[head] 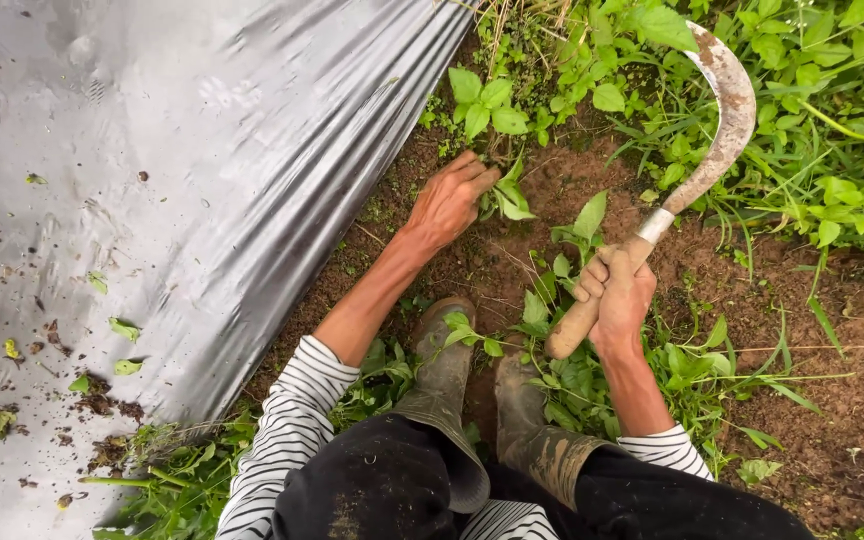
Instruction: The person uses a sickle to cut weeds and grass growing along the edge of a plastic-covered garden bed. They repeatedly swing the tool to sever the plants at the base and use their left hand to gather the cut vegetation into a pile.
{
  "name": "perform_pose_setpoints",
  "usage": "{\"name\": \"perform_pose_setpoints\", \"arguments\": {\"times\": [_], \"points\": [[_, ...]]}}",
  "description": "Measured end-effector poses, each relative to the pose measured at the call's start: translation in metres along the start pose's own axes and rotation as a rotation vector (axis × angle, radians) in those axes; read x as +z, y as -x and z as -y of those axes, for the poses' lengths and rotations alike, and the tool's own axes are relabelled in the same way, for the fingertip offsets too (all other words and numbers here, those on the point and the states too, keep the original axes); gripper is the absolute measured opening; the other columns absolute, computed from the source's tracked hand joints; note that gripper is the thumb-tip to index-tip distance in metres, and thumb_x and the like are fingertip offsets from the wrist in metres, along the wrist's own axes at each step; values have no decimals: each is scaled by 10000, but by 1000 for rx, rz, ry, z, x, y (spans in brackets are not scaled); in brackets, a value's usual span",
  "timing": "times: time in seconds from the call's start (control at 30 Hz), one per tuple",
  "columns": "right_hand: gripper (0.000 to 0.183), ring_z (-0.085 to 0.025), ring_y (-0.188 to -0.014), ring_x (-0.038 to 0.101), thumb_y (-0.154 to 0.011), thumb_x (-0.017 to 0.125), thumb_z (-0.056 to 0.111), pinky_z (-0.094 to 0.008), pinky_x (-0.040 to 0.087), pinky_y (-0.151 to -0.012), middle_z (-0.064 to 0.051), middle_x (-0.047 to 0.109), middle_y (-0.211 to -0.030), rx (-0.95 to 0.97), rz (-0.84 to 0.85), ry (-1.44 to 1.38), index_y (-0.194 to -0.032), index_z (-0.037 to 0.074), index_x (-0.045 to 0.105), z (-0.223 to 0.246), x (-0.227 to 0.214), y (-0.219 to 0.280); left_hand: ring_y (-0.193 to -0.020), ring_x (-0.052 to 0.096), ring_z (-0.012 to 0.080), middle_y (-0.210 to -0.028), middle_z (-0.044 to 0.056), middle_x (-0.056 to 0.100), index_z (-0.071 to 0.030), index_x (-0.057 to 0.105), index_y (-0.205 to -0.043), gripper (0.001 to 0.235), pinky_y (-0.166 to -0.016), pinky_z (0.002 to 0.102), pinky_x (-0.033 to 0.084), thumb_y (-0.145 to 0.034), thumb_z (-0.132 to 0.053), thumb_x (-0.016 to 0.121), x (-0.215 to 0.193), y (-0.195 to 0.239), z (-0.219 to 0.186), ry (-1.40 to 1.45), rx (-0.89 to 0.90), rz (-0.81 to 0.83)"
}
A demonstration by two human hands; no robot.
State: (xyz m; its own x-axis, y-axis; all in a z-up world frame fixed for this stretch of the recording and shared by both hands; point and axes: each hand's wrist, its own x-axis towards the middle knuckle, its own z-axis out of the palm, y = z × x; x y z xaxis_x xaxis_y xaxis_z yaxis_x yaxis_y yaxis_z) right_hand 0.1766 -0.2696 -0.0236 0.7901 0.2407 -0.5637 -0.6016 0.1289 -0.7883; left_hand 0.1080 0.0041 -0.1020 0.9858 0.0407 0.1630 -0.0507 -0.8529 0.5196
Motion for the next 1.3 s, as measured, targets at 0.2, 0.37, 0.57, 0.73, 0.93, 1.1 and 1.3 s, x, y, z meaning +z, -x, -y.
{"name": "perform_pose_setpoints", "arguments": {"times": [0.2, 0.37, 0.57, 0.73, 0.93, 1.1, 1.3], "points": [[78, -44, -470, 388, -959, 554, 76, -248, 409, -416, 45, 381, -641, -20, -44, 40, -887, 103, 544, -1, -14, -10, -940, 610, 238, -888, 105, 690, -25, 721, -1200, 376, -860, 342, 572, -856, 109, 645, 15, 22, -8, 109, -47, -48], [133, -56, -469, 364, -977, 547, 99, -263, 382, -411, 42, 380, -643, -41, -41, 83, -847, 111, 521, -5, -16, -19, -1075, 605, 239, -1022, 81, 715, -121, 723, -1162, 269, -916, 360, 505, -904, -45, 726, -35, -2, -47, -378, 98, -77], [117, -57, -519, 371, -967, 556, 101, -210, 360, -424, 62, 434, -645, 121, -58, -30, -871, 149, 508, 4, 5, -4, -1481, 378, 388, -1576, 254, 459, 41, 381, -1556, 664, -1230, 558, 230, -960, -81, 646, -28, -59, -21, -838, -116, 179], [122, -57, -513, 373, -976, 552, 85, -212, 367, -428, 57, 438, -653, 104, -35, -24, -888, 147, 493, 5, 2, 3, -1017, 625, 253, -1246, 211, 641, 74, 475, -1457, 543, -825, 341, 539, -1010, -193, 630, -7, -58, -22, -1081, -219, 88], [164, -53, -442, 347, -933, 565, 70, -265, 373, -385, 44, 343, -614, 30, -23, 5, -799, 136, 498, 3, -1, 0, -795, 734, 305, -855, 201, 701, 8, 753, -961, 115, -711, 391, 613, -897, -59, 685, -18, -48, -35, -901, -151, 136], [178, -55, -436, 349, -938, 565, 67, -263, 375, -378, 44, 344, -608, 23, -14, 1, -791, 139, 495, -2, -3, -1, -645, 694, 203, -841, 154, 731, -36, 783, -915, 106, -546, 293, 537, -917, -48, 678, -38, -25, -65, -845, -128, 157], [162, -49, -443, 356, -941, 568, 71, -258, 373, -387, 46, 367, -620, 25, -10, 61, -800, 125, 509, -4, 2, 0, -978, 727, 278, -1071, 167, 750, -48, 753, -1135, 278, -798, 346, 602, -858, -27, 758, -49, -10, -71, -574, -119, 205]]}}
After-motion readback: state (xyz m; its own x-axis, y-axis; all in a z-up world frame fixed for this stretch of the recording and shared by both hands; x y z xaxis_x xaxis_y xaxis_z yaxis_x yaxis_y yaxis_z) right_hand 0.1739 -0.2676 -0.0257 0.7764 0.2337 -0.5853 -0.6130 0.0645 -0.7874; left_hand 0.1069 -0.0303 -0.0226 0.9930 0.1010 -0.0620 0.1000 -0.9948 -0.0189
